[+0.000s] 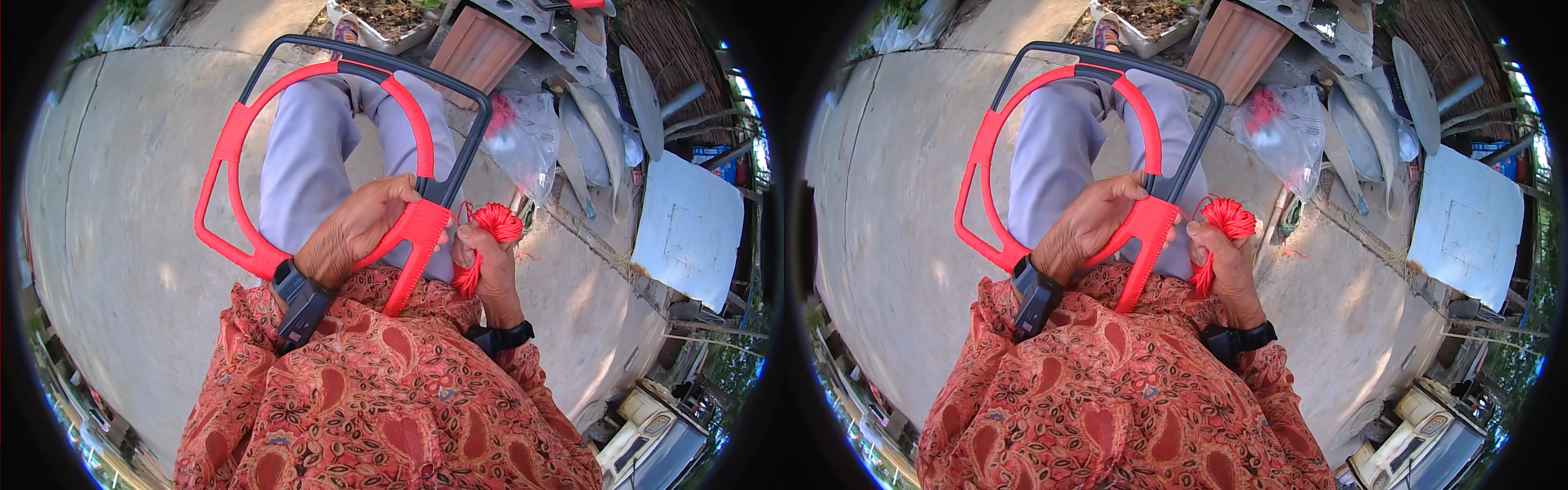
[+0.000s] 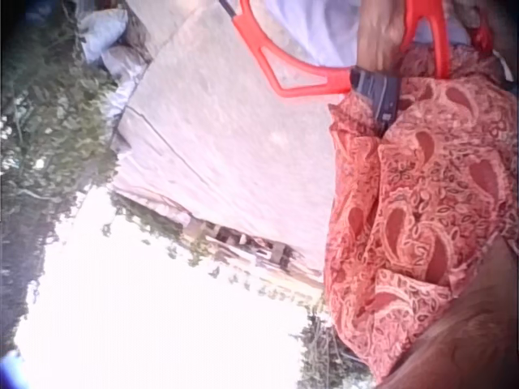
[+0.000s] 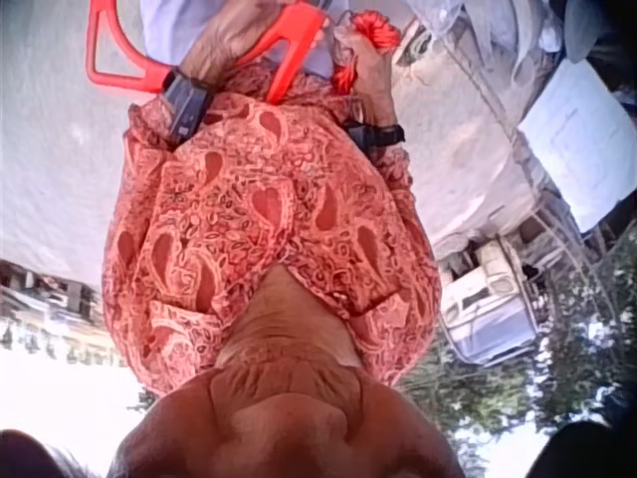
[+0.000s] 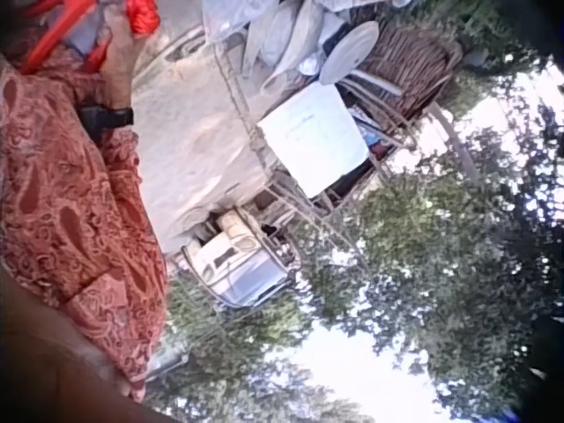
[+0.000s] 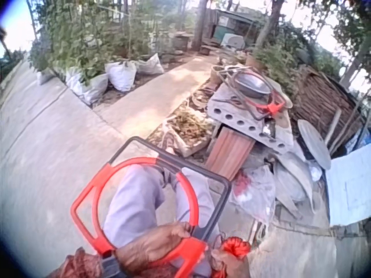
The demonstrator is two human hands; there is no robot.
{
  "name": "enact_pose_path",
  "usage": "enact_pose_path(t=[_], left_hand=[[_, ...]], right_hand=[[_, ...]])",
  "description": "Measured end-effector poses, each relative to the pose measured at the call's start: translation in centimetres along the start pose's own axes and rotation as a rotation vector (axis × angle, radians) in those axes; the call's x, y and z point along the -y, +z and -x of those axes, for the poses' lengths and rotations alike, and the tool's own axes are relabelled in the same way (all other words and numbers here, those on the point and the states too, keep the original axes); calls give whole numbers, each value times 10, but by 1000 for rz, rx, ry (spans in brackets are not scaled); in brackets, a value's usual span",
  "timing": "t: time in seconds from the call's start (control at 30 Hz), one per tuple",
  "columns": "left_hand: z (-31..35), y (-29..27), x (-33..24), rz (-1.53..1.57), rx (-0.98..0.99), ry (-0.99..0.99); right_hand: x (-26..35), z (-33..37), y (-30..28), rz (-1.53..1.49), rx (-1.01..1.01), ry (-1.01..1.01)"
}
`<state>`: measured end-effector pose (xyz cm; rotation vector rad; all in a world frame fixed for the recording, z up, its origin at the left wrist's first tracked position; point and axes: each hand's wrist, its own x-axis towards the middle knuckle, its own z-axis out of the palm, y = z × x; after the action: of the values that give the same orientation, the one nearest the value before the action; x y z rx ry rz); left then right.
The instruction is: Wrapping a red plastic frame with red twine.
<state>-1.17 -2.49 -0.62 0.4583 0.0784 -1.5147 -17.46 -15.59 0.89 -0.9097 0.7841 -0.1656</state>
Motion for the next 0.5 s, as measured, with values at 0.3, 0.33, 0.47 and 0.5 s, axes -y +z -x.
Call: enact_pose_path(t=[0.3, 0.33, 0.47, 0.5], left_hand=[[-2, 18, -3, -269, -119, -33], [-1, 23, -4, -272, -120, -33], [-1, 37, -8, -398, -314, -40], [-1, 37, -9, -416, -338, -56]], right_hand=[[-1, 6, 4, 33, 66, 19], [-1, 6, 4, 22, 61, 25], [-2, 6, 6, -61, 90, 18], [-4, 5, 5, -63, 89, 21]])
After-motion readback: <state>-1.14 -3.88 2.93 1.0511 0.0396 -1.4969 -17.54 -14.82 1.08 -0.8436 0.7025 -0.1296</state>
